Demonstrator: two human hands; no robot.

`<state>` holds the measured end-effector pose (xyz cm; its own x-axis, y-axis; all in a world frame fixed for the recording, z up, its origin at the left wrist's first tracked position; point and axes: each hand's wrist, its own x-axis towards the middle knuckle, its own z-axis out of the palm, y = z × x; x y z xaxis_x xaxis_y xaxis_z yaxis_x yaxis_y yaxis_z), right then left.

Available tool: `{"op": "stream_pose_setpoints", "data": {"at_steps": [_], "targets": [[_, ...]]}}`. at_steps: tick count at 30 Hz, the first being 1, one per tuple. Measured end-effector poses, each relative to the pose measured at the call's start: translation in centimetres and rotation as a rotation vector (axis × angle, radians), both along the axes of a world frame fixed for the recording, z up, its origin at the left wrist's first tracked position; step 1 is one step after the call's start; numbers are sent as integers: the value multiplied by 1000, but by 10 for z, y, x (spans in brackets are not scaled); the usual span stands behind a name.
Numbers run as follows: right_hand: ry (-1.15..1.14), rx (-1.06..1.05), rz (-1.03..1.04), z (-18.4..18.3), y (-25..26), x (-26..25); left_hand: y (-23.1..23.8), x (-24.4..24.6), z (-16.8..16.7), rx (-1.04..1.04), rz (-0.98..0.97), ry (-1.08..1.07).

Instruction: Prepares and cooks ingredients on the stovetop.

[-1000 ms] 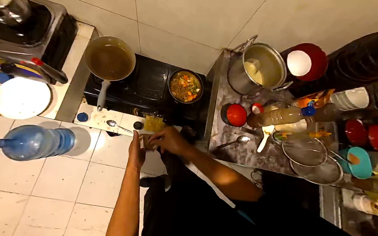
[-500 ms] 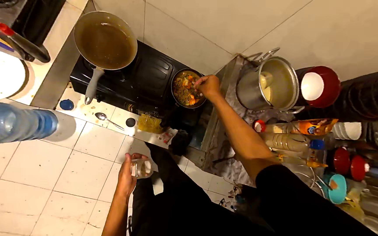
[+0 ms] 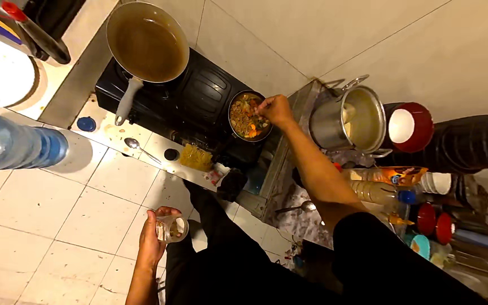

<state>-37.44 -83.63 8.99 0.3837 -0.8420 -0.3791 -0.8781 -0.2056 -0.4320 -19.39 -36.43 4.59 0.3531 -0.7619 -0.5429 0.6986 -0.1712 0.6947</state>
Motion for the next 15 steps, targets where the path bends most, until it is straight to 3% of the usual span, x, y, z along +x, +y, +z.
{"op": "stream_pose_setpoints", "data": {"at_steps": [15], "targets": [[-28, -137, -135, 6, -30, 18, 9, 7, 3, -14, 7, 29]]}}
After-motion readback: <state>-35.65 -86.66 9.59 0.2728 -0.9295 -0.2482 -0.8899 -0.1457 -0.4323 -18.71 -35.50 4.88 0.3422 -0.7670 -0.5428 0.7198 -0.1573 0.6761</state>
